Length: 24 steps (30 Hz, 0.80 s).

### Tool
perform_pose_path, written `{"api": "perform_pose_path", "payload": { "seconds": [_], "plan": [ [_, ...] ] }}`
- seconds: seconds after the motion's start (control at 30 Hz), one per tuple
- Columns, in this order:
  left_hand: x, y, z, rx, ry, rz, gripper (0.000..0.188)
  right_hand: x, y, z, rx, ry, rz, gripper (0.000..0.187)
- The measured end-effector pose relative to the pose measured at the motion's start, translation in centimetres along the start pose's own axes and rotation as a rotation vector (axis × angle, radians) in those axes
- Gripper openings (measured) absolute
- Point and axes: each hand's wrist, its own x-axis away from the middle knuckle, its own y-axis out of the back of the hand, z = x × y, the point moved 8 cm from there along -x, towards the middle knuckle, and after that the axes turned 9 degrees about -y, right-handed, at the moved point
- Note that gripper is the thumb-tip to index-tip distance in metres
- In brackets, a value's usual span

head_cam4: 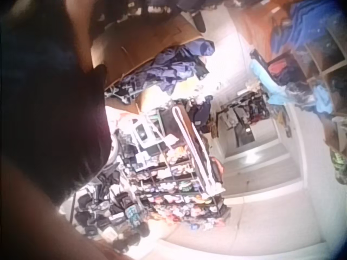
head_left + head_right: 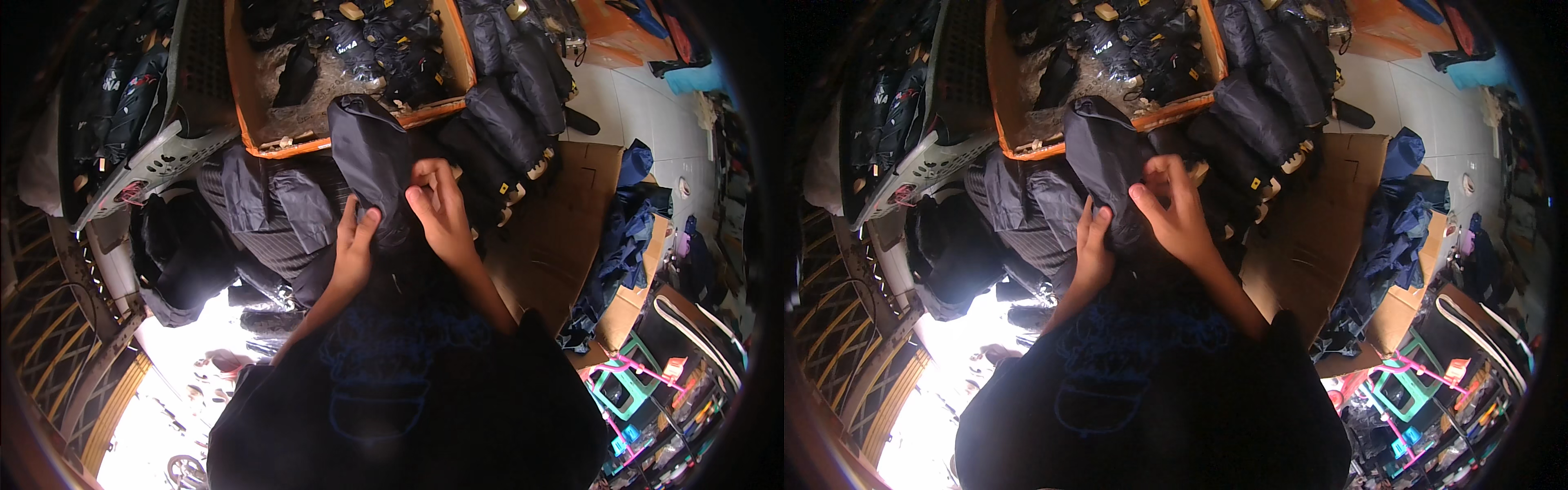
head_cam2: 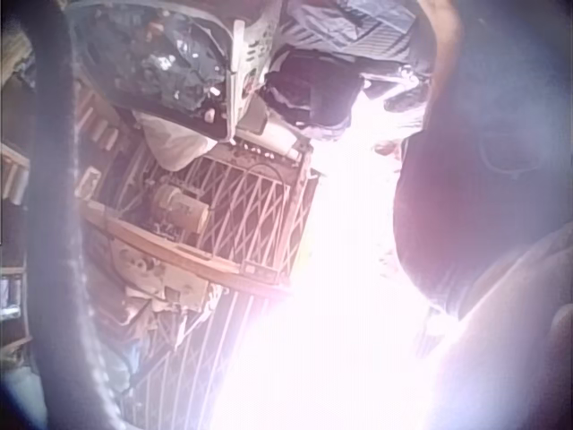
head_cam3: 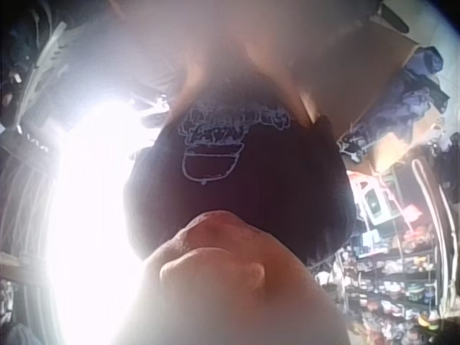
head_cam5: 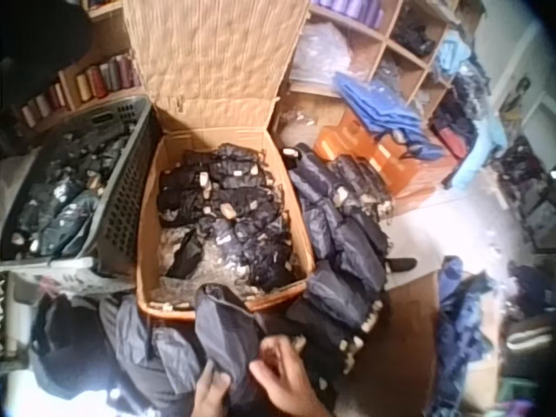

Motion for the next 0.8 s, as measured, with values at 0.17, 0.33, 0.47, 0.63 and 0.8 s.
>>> {"api": "perform_pose_path", "payload": {
  "seconds": [0.17, 0.33, 0.47, 0.63, 0.8],
  "plan": [
    [-0.1, 1.7, 2.0, -0.264, -0.155, 0.088, 0.055, -0.2, -1.0, -1.5, -0.041, -0.242, 0.152, 0.04],
    [-0.1, 0.7, -2.1, -0.473, -0.438, 0.185, 0.044, 0.3, -1.4, -1.5, -0.118, -0.264, 0.245, 0.037],
    [-2.3, 0.4, -2.0, -0.14, -0.33, 0.139, 0.049, 0.9, -2.1, -2.1, -0.226, -0.33, 0.34, 0.041],
    [-2.9, -0.5, -0.9, -0.084, -0.129, 0.121, 0.038, 1.9, -2.0, -2.9, 0.026, -0.306, 0.359, 0.072],
    [-2.5, -0.5, -2.0, -0.058, -0.153, 0.051, 0.036, 3.8, -2.3, -4.2, 0.097, -0.34, 0.465, 0.077]
  ]
}}
